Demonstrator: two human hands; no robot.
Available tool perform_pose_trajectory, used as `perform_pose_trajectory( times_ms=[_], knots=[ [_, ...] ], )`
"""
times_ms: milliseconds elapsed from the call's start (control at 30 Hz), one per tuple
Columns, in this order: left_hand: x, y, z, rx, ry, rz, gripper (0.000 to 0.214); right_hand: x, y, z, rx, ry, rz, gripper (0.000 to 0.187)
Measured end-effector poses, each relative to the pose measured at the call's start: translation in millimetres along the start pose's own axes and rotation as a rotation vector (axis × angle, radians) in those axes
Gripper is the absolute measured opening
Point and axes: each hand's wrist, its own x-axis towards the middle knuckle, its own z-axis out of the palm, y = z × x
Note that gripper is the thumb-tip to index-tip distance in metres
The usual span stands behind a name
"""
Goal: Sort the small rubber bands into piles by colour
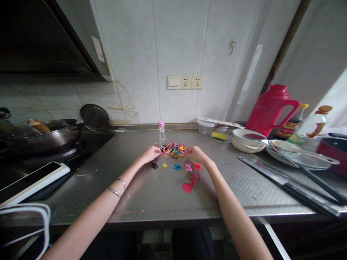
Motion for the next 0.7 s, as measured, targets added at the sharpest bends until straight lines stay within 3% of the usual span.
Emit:
perform_pose_trajectory(
  times_ms=[200, 333, 700],
  knots=[
    [0.9, -4.1, 1.9, 0.009, 0.018, -0.008, 0.02, -9.0, 8.5, -15.6, 0.169, -0.275, 0.085, 0.021],
    [1.8, -5.3, 3.4, 0.001, 0.02, -0.016, 0.019, -11.0, 8.6, -17.2, 0.194, -0.36, 0.074, 0.023],
    [1.0, -2.6, 2.0, -0.019, 0.002, -0.038, 0.02, -4.1, 27.3, -8.7, 0.039, 0.1, 0.158, 0.038]
  ],
)
